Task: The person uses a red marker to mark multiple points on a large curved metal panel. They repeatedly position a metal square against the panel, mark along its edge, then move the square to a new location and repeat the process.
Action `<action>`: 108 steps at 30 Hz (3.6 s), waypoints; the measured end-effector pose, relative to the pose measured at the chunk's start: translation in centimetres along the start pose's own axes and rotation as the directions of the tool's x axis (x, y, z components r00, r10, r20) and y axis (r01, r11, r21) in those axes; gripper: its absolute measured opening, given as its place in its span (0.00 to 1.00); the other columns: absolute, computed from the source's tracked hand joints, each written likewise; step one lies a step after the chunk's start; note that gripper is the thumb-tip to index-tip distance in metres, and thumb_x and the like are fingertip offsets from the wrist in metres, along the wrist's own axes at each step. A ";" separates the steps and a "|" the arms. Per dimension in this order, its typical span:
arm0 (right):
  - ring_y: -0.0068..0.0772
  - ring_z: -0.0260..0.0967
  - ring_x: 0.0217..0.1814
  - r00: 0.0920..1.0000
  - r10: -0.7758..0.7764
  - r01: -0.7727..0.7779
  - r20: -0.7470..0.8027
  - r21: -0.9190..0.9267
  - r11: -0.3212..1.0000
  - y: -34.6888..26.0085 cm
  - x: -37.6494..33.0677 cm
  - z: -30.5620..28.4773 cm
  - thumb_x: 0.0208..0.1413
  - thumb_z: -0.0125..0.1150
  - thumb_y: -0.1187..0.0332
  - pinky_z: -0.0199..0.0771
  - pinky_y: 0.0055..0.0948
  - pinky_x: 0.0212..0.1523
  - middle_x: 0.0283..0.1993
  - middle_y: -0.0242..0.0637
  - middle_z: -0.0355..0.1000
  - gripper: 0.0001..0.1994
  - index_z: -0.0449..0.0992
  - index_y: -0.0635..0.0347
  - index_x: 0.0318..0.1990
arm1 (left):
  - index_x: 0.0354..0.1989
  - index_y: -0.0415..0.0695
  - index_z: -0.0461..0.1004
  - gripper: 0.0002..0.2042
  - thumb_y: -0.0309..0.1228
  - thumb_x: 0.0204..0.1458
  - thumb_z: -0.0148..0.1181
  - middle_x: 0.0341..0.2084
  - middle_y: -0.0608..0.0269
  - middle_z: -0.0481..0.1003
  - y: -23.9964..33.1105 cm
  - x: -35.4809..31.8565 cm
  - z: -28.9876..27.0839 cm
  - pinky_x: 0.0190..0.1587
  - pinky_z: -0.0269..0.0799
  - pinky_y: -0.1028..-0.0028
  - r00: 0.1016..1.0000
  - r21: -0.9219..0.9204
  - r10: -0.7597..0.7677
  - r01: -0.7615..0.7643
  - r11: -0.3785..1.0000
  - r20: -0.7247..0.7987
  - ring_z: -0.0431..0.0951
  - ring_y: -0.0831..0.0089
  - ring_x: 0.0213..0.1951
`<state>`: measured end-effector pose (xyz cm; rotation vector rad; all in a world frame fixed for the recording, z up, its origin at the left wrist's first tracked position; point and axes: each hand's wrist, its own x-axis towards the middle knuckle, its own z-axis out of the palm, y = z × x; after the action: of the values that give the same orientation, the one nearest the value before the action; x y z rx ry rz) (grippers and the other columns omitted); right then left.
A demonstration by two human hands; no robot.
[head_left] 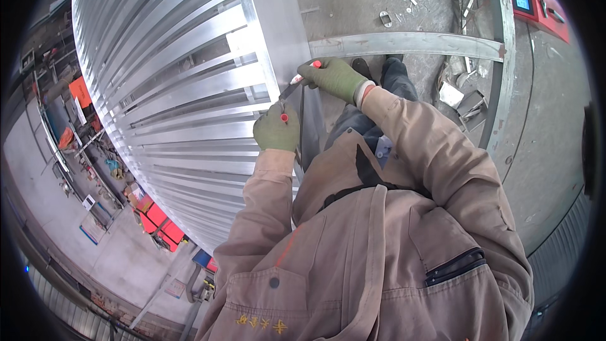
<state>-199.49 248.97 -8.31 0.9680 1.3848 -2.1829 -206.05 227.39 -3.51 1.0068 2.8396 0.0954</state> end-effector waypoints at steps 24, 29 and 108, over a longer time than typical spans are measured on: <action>0.39 0.82 0.58 0.946 -0.285 0.269 -0.152 -0.118 0.956 2.8 -2.2 1.7 0.69 0.64 0.47 0.77 0.35 0.62 0.55 0.44 0.85 0.25 0.84 0.55 0.62 | 0.31 0.47 0.85 0.16 0.43 0.66 0.60 0.23 0.51 0.84 -0.2 0.1 -0.1 0.37 0.80 0.49 0.995 0.022 -0.060 0.058 0.998 0.079 0.85 0.47 0.28; 0.45 0.82 0.61 0.945 -0.297 0.276 -0.133 -0.157 0.948 2.3 -2.3 2.3 0.68 0.64 0.47 0.77 0.36 0.65 0.59 0.48 0.84 0.27 0.82 0.55 0.65 | 0.30 0.46 0.85 0.16 0.42 0.65 0.61 0.22 0.51 0.84 -0.1 0.1 -0.1 0.38 0.81 0.50 0.994 0.041 -0.070 0.067 0.997 0.080 0.85 0.47 0.28; 0.31 0.82 0.58 0.690 -0.497 0.624 -0.525 0.085 0.776 -12.8 -30.8 -0.1 0.77 0.60 0.66 0.81 0.32 0.62 0.57 0.45 0.84 0.20 0.77 0.71 0.68 | 0.53 0.50 0.87 0.29 0.59 0.67 0.48 0.49 0.44 0.87 -0.8 3.9 -2.5 0.59 0.80 0.49 0.759 -0.011 -0.124 0.170 0.985 0.640 0.88 0.44 0.54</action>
<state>-186.26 253.35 22.00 1.3963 1.8556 -2.7639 -209.92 229.19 -1.51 0.6277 2.2466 -0.1427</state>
